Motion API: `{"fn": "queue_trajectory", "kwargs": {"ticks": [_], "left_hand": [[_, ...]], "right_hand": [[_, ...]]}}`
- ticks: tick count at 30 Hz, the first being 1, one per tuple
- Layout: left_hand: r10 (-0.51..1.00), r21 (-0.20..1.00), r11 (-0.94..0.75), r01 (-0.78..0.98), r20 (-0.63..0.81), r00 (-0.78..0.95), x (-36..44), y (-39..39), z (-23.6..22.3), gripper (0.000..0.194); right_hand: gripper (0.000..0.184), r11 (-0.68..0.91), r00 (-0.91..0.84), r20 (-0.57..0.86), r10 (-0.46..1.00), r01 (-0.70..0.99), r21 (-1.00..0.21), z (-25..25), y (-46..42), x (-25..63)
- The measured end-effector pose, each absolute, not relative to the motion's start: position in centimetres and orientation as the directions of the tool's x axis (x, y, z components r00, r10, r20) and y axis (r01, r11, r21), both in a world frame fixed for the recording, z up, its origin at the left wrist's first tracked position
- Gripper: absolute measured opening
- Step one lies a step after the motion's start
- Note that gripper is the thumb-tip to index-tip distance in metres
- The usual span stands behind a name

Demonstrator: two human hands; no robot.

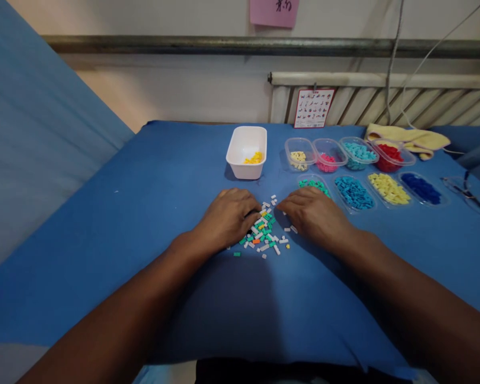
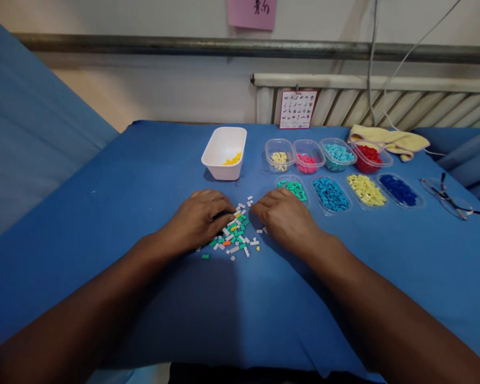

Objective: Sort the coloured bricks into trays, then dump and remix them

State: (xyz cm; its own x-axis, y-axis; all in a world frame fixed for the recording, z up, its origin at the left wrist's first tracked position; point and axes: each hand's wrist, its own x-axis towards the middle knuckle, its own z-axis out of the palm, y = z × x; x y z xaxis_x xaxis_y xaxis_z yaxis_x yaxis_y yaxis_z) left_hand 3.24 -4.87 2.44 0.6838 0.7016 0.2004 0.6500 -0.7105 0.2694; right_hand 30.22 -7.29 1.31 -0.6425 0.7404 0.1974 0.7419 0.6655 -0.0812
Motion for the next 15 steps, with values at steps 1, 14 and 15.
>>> {"fn": "queue_trajectory", "kwargs": {"ticks": [1, 14, 15], "left_hand": [[0.702, 0.252, -0.711, 0.657, 0.191, 0.686, 3.3, -4.9, 2.5, 0.018], [0.735, 0.264, -0.675, 0.689, 0.167, 0.657, 3.2, -5.4, 2.4, 0.025], [0.737, 0.280, -0.672, 0.686, 0.167, 0.654, 3.2, -5.3, 2.4, 0.026]], "right_hand": [[0.028, 0.667, -0.644, 0.194, 0.740, 0.740, -0.085, 1.3, -7.4, 30.1], [0.032, 0.686, -0.643, 0.240, 0.728, 0.678, -0.263, 1.6, -9.0, 28.0], [0.031, 0.690, -0.654, 0.222, 0.724, 0.678, -0.253, 1.5, -9.0, 27.8]]}}
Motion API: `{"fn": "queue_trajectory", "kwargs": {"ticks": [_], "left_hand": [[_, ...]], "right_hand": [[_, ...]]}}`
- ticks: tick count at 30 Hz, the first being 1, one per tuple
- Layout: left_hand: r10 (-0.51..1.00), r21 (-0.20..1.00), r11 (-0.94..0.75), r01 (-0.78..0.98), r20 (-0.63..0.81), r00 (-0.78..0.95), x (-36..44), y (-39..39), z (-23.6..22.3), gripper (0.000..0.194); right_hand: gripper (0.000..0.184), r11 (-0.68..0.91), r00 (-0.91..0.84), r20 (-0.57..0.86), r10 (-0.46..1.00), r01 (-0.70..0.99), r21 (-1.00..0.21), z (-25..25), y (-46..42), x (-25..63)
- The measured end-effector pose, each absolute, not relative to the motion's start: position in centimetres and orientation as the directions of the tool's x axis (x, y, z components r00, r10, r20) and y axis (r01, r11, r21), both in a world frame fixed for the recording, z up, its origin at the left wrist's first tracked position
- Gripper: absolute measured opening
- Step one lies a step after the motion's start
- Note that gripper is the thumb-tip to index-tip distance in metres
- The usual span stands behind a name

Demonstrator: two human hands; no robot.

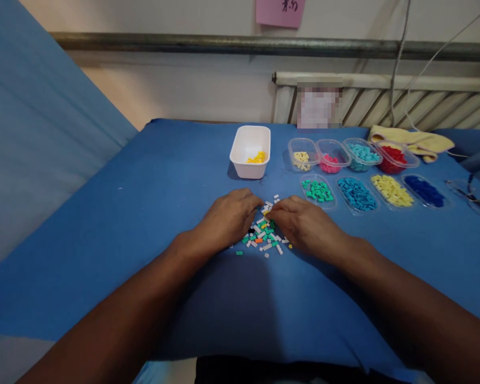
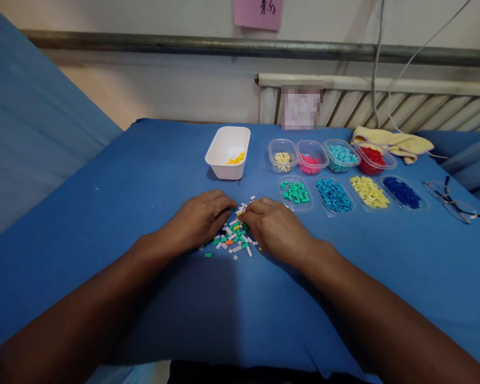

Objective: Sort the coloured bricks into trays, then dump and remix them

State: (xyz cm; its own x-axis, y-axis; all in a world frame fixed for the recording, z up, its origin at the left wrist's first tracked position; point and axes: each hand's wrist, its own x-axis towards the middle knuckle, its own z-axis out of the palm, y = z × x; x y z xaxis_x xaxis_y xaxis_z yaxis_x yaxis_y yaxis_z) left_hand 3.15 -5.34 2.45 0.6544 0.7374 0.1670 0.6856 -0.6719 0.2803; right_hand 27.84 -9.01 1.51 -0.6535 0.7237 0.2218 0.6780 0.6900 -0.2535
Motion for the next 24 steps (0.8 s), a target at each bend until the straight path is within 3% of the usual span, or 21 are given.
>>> {"fn": "queue_trajectory", "kwargs": {"ticks": [8, 14, 21, 24], "left_hand": [[0.720, 0.363, -0.670, 0.647, 0.103, 0.687, 2.5, -5.5, 3.9, 0.046], [0.704, 0.379, -0.686, 0.621, 0.133, 0.697, 2.3, -5.5, 3.7, 0.035], [0.710, 0.212, -0.699, 0.683, 0.088, 0.699, 3.1, -5.5, 3.2, 0.026], [0.721, 0.193, -0.689, 0.698, 0.086, 0.688, 3.3, -5.6, 3.2, 0.025]], "right_hand": [[0.028, 0.709, -0.676, 0.216, 0.705, 0.675, -0.203, 1.3, -9.0, 27.7], [0.018, 0.712, -0.692, 0.167, 0.702, 0.683, -0.163, 1.9, -9.2, 27.4], [0.017, 0.679, -0.672, 0.103, 0.734, 0.732, -0.064, 2.6, -9.5, 27.0], [0.017, 0.657, -0.653, 0.072, 0.754, 0.752, -0.061, 3.0, -9.6, 26.8]]}}
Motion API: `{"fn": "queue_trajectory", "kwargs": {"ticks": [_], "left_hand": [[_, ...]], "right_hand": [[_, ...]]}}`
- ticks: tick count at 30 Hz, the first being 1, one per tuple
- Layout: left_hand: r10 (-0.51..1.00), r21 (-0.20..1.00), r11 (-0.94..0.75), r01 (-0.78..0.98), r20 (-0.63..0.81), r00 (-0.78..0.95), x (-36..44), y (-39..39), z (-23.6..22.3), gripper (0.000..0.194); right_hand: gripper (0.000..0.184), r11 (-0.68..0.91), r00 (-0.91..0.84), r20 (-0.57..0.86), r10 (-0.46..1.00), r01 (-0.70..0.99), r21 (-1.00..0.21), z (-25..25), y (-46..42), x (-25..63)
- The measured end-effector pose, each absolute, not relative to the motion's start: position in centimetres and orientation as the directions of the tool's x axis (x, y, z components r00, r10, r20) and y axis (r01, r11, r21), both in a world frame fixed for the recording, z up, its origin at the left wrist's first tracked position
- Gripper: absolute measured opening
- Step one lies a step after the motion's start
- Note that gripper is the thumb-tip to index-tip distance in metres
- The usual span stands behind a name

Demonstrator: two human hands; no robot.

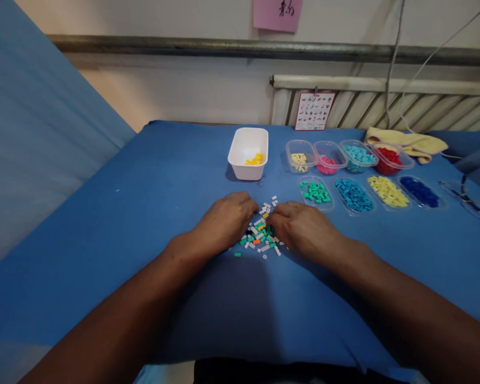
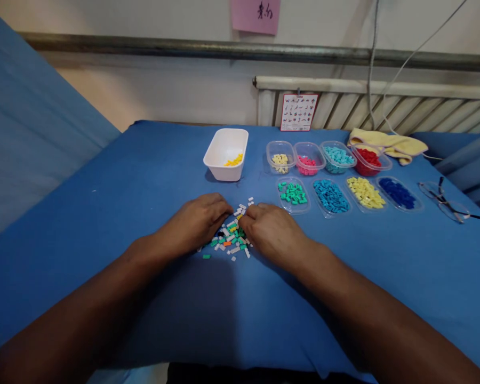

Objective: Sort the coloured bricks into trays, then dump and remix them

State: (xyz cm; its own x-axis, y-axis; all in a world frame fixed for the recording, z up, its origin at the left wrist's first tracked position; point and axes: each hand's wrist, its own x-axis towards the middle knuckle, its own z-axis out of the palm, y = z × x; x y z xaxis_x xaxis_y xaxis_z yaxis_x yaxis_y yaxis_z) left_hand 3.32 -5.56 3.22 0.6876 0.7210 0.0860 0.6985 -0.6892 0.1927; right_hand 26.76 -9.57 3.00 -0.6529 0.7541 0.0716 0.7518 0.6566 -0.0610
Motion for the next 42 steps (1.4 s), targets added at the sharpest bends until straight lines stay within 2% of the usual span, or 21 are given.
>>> {"fn": "queue_trajectory", "kwargs": {"ticks": [6, 15, 18, 20, 23, 25, 32, 42], "left_hand": [[0.721, 0.183, -0.691, 0.699, 0.100, 0.686, 3.4, -5.6, 3.2, 0.026], [0.759, 0.168, -0.645, 0.745, 0.028, 0.651, 3.6, -5.5, 3.4, 0.024], [0.770, 0.178, -0.631, 0.755, 0.028, 0.637, 3.5, -5.5, 3.2, 0.025], [0.765, 0.181, -0.639, 0.748, 0.047, 0.643, 3.4, -5.5, 3.1, 0.027], [0.731, 0.177, -0.679, 0.713, 0.076, 0.678, 3.3, -5.5, 3.0, 0.028], [0.714, 0.177, -0.697, 0.695, 0.082, 0.695, 3.3, -5.5, 3.0, 0.028], [0.710, 0.168, -0.700, 0.694, 0.054, 0.702, 3.4, -5.5, 3.2, 0.029], [0.721, 0.204, -0.681, 0.703, 0.023, 0.692, 3.5, -5.6, 3.7, 0.028]], "right_hand": [[0.019, 0.526, -0.526, 0.011, 0.850, 0.850, -0.039, 3.7, -9.8, 26.1], [0.018, 0.571, -0.574, 0.018, 0.819, 0.811, -0.129, 2.9, -9.4, 25.8], [0.022, 0.561, -0.560, 0.076, 0.825, 0.797, -0.222, 2.3, -9.1, 26.3], [0.026, 0.545, -0.517, 0.174, 0.838, 0.785, -0.293, 2.1, -8.5, 27.8], [0.027, 0.456, -0.343, 0.357, 0.869, 0.836, -0.306, 1.9, -7.1, 31.4], [0.026, 0.364, -0.223, 0.413, 0.883, 0.881, -0.303, 1.6, -6.1, 33.8], [0.029, 0.296, -0.123, 0.422, 0.898, 0.879, -0.373, 0.2, -4.1, 36.5], [0.033, 0.277, -0.080, 0.486, 0.870, 0.895, -0.350, -0.1, -3.9, 37.1]]}}
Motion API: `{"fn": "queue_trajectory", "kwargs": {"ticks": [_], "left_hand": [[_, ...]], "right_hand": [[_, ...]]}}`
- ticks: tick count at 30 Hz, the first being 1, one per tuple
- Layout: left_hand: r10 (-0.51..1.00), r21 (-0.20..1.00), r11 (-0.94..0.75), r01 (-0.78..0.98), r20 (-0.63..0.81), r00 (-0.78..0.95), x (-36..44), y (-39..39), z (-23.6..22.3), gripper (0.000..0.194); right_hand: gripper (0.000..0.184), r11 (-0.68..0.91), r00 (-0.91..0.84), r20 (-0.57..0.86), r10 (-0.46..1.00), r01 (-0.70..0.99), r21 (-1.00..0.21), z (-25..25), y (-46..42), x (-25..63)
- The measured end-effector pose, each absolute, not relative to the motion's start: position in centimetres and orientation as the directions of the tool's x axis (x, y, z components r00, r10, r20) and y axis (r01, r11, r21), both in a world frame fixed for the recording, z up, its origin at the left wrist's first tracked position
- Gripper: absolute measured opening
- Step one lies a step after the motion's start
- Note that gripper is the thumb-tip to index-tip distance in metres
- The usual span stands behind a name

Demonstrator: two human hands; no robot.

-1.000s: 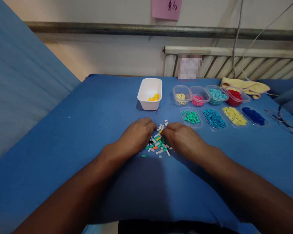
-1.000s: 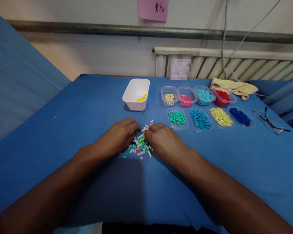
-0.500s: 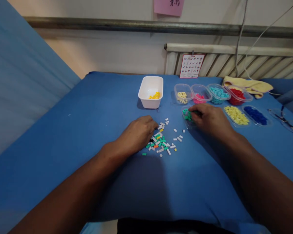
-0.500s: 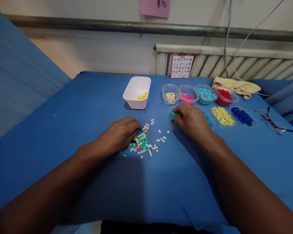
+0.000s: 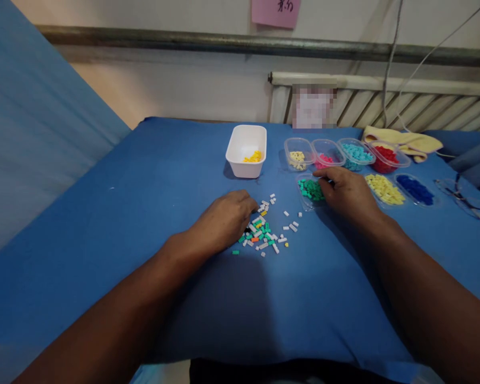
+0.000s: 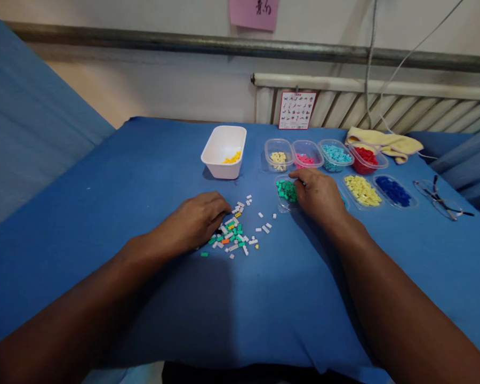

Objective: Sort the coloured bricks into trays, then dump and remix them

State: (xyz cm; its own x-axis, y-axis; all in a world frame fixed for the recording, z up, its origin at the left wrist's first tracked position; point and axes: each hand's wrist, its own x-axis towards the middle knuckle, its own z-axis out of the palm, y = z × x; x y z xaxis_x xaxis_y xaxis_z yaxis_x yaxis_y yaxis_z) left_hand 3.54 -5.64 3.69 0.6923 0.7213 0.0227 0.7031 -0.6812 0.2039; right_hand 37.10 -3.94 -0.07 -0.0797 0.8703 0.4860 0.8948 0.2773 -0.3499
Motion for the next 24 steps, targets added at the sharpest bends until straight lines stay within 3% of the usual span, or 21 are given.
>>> {"fn": "queue_trajectory", "kwargs": {"ticks": [5, 12, 20, 24], "left_hand": [[0.718, 0.217, -0.685, 0.695, 0.039, 0.695, 3.38, -5.70, 3.78, 0.030], [0.719, 0.223, -0.681, 0.698, 0.024, 0.694, 3.34, -5.66, 3.74, 0.032], [0.708, 0.230, -0.695, 0.681, 0.054, 0.705, 3.14, -5.77, 3.58, 0.029], [0.704, 0.235, -0.699, 0.675, 0.063, 0.708, 3.15, -5.78, 3.60, 0.029]], "right_hand": [[0.031, 0.256, -0.079, 0.458, 0.885, 0.906, -0.338, 0.08, -4.07, 37.33], [0.029, 0.366, -0.269, 0.358, 0.894, 0.900, -0.237, -0.19, -4.04, 37.40], [0.035, 0.344, -0.214, 0.424, 0.880, 0.903, -0.258, -0.07, -4.24, 37.35], [0.037, 0.374, -0.260, 0.389, 0.884, 0.892, -0.253, 0.09, -4.49, 36.93]]}}
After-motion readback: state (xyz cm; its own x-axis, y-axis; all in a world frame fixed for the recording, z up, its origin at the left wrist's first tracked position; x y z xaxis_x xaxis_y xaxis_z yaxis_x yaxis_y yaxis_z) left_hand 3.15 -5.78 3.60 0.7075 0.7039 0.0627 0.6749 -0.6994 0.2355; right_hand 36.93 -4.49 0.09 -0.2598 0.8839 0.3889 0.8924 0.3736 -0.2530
